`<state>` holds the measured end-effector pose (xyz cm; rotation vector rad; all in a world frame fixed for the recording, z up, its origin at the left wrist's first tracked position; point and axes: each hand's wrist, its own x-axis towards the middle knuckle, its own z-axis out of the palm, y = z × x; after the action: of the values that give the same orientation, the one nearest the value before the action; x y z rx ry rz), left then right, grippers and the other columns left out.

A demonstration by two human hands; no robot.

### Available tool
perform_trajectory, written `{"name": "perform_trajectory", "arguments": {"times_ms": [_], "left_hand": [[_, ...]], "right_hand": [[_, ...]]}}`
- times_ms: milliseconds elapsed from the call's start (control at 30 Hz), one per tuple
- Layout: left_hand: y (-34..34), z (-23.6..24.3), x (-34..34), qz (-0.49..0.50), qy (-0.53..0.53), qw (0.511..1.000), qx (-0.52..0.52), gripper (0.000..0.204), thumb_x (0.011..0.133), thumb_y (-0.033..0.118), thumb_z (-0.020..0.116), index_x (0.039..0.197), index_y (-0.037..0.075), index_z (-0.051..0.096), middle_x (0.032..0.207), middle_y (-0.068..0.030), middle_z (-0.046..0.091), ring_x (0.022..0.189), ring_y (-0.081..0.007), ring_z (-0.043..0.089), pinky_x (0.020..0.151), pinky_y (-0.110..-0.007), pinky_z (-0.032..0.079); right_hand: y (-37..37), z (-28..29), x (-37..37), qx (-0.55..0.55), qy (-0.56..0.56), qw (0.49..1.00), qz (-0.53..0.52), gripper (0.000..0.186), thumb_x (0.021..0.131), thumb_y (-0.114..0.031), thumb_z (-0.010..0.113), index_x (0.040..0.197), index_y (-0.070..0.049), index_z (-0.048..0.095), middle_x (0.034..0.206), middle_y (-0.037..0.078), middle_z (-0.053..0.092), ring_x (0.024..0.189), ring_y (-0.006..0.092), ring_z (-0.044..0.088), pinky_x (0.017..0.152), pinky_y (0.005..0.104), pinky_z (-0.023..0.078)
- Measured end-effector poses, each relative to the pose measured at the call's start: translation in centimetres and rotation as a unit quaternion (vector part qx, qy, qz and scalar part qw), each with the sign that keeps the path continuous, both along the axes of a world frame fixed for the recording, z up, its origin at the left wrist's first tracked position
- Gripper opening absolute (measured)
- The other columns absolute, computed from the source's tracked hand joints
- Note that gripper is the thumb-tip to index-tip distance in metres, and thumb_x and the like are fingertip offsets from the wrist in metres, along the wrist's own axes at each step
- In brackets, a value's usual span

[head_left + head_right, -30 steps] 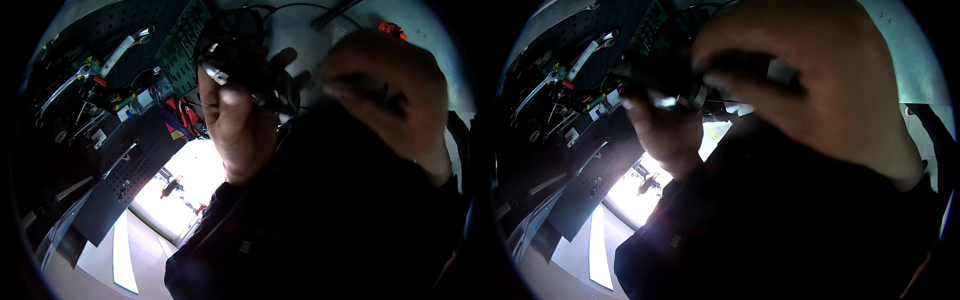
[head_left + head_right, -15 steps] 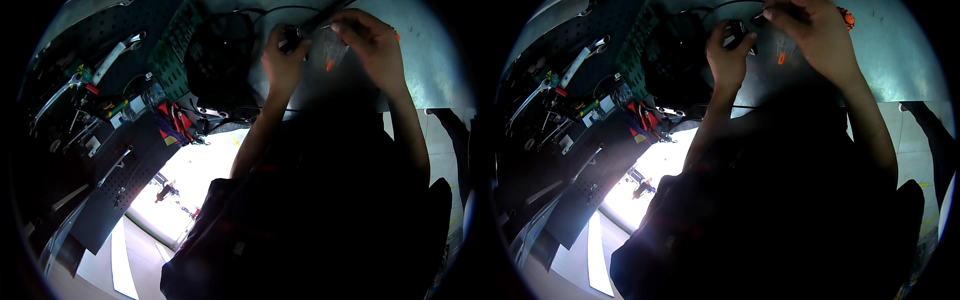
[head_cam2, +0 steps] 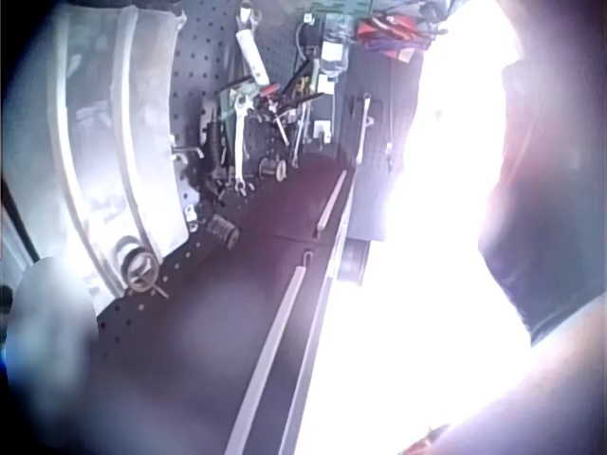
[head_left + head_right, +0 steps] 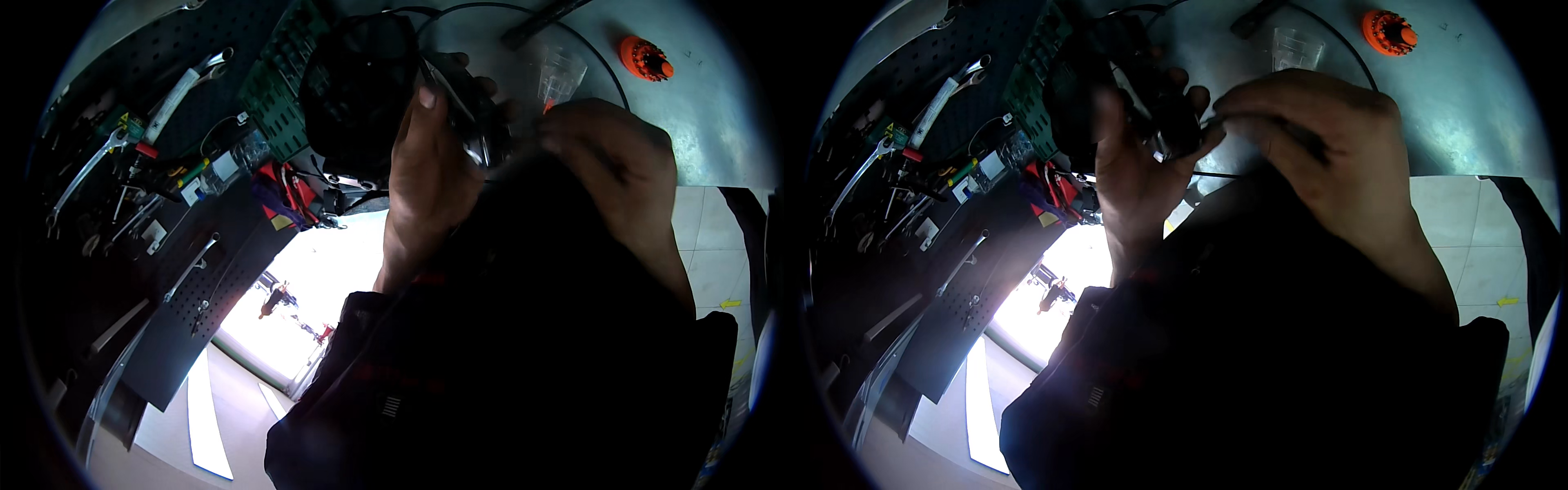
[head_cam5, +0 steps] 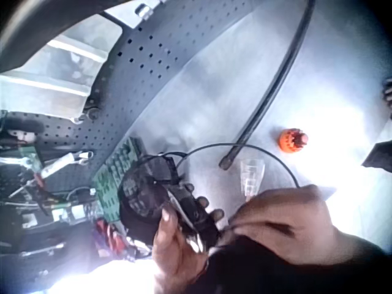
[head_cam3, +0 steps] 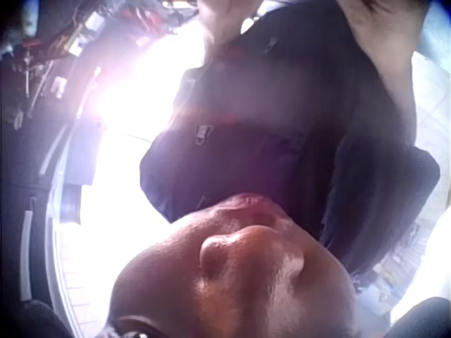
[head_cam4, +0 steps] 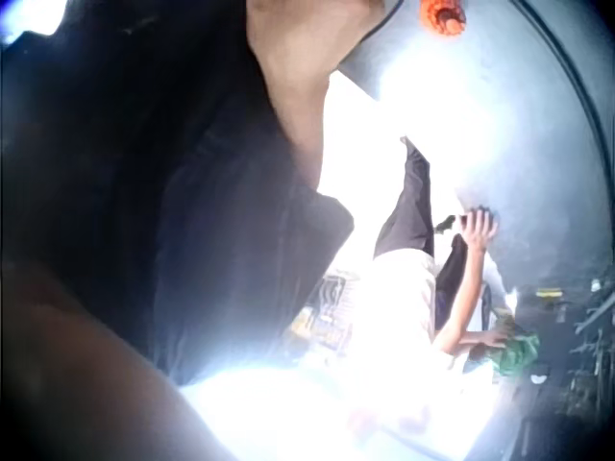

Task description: The person disassembles a car key fob, removes the internal components, and uses a small screwdriver to adjust or replace parts inside the casing. The person then reassembles the key fob.

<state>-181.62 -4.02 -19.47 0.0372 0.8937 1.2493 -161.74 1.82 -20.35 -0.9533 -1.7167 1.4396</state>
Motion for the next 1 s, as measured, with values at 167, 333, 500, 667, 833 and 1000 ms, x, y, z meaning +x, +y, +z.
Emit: {"name": "perform_trajectory", "arguments": {"times_ms": [167, 333, 500, 667, 833, 1000], "left_hand": [[0.9, 1.5, 0.5, 0.009, -0.073, 0.997, 0.010, 0.057, 0.089, 0.043, 0.059, 0.131, 0.009, 0.042, 0.112, -0.0142, 0.059, 0.106, -0.0346, 0.060, 0.083, -0.050, 0.056], [1.0, 1.5, 0.7, 0.020, -0.104, 0.994, 0.027, 0.057, 0.090, 0.041, 0.058, 0.132, 0.009, 0.040, 0.114, -0.0161, 0.059, 0.108, -0.0362, 0.059, 0.085, -0.052, 0.055], [1.3, 1.8, 1.0, 0.016, -0.097, 0.994, 0.043, 0.055, 0.091, 0.040, 0.056, 0.133, 0.008, 0.039, 0.115, -0.0172, 0.058, 0.109, -0.0365, 0.059, 0.085, -0.051, 0.056], [1.2, 1.6, 0.8, 0.011, -0.060, 0.997, 0.048, 0.056, 0.091, 0.039, 0.057, 0.132, 0.007, 0.039, 0.113, -0.0170, 0.059, 0.107, -0.0366, 0.060, 0.083, -0.050, 0.057], [1.3, 1.8, 1.1, 0.014, -0.037, 0.998, 0.046, 0.055, 0.091, 0.038, 0.057, 0.131, 0.006, 0.040, 0.111, -0.0170, 0.060, 0.105, -0.0367, 0.061, 0.082, -0.048, 0.058], [1.6, 2.1, 1.0, 0.028, -0.055, 0.998, 0.009, 0.053, 0.092, 0.037, 0.056, 0.131, 0.006, 0.040, 0.113, -0.0171, 0.059, 0.106, -0.0373, 0.060, 0.081, -0.046, 0.059]], "right_hand": [[0.4, 2.7, 0.5, -0.030, 0.028, 0.998, 0.038, 0.009, 0.080, 0.006, 0.062, 0.089, 0.004, 0.062, 0.088, 0.013, 0.064, 0.080, 0.0222, 0.065, 0.070, 0.0277, 0.051], [0.5, 2.5, 0.5, 0.046, 0.036, 0.997, 0.041, 0.010, 0.079, 0.004, 0.063, 0.089, 0.004, 0.063, 0.088, 0.013, 0.063, 0.078, 0.0223, 0.065, 0.067, 0.0274, 0.052], [0.3, 2.9, 0.3, 0.058, 0.025, 0.998, 0.016, 0.012, 0.077, 0.003, 0.067, 0.089, 0.003, 0.064, 0.089, 0.014, 0.063, 0.078, 0.0224, 0.065, 0.065, 0.0275, 0.052], [0.2, 2.8, 0.2, 0.076, 0.016, 0.997, 0.016, 0.016, 0.076, 0.004, 0.069, 0.091, 0.001, 0.065, 0.089, 0.012, 0.061, 0.078, 0.0216, 0.064, 0.064, 0.0274, 0.051], [0.4, 2.9, 0.5, 0.040, 0.027, 0.998, 0.044, 0.017, 0.077, 0.004, 0.068, 0.093, 0.000, 0.066, 0.090, 0.011, 0.059, 0.077, 0.0201, 0.063, 0.064, 0.0264, 0.050], [1.1, 2.8, 0.5, 0.034, 0.061, 0.995, 0.065, 0.022, 0.076, 0.007, 0.066, 0.097, 0.000, 0.064, 0.091, 0.011, 0.060, 0.081, 0.0206, 0.064, 0.067, 0.0259, 0.051]]}}
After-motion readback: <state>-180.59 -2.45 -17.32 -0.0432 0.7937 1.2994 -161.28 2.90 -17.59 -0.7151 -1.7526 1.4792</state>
